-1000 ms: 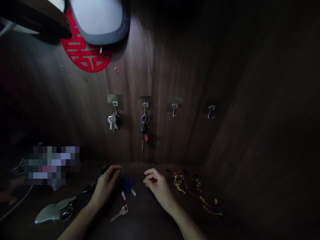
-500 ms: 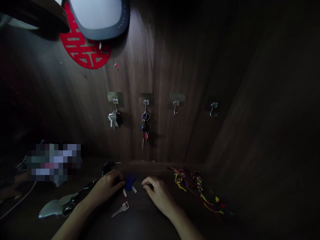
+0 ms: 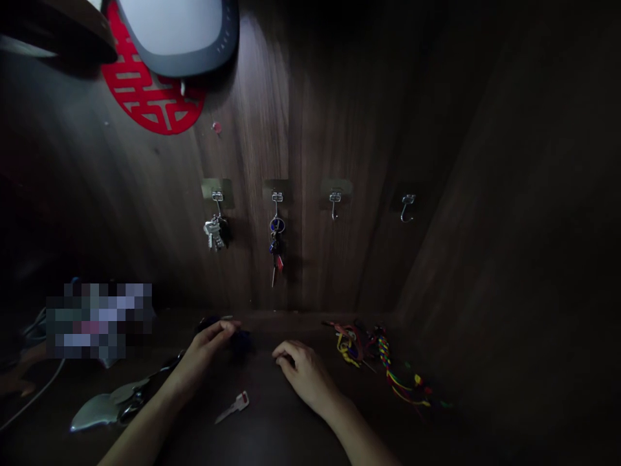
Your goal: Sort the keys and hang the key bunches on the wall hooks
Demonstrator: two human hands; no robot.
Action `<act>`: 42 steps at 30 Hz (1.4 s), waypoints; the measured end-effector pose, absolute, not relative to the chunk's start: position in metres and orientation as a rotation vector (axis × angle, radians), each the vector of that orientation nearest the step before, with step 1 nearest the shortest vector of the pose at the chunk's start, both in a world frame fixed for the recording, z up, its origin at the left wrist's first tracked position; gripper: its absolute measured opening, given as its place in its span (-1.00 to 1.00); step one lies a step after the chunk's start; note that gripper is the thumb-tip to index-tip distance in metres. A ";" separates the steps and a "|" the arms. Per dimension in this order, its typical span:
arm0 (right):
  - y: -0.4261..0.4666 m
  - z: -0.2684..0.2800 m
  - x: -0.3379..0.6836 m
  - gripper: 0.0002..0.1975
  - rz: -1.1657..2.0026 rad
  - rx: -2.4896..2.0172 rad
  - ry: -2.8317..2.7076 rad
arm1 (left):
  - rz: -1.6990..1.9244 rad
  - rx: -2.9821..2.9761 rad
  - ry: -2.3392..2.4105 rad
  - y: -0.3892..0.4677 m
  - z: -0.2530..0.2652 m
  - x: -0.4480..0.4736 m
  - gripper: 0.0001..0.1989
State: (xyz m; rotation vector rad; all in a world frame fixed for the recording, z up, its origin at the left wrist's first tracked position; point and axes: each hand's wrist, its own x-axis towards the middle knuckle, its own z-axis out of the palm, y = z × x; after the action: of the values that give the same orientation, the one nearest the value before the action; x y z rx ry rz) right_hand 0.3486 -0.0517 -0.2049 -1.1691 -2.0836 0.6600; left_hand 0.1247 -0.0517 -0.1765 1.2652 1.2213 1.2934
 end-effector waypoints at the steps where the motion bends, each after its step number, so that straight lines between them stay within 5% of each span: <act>1: -0.052 -0.204 0.349 -0.80 0.658 -1.172 -2.085 | 1.294 1.202 1.186 -0.052 -0.178 0.125 -0.75; 19: -0.063 -0.190 0.338 -0.79 0.483 -0.984 -1.804 | 1.004 1.020 0.787 -0.068 -0.180 0.147 -0.58; 42: -0.062 -0.185 0.328 -0.80 0.828 -0.945 -1.494 | 0.926 1.201 0.788 -0.072 -0.175 0.149 -0.59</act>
State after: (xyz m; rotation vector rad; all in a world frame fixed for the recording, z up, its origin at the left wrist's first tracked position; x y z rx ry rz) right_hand 0.3284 -0.0623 -0.1850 -0.9448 -1.4945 0.8281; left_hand 0.1485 -0.0724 -0.1751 1.2009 0.7884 0.9262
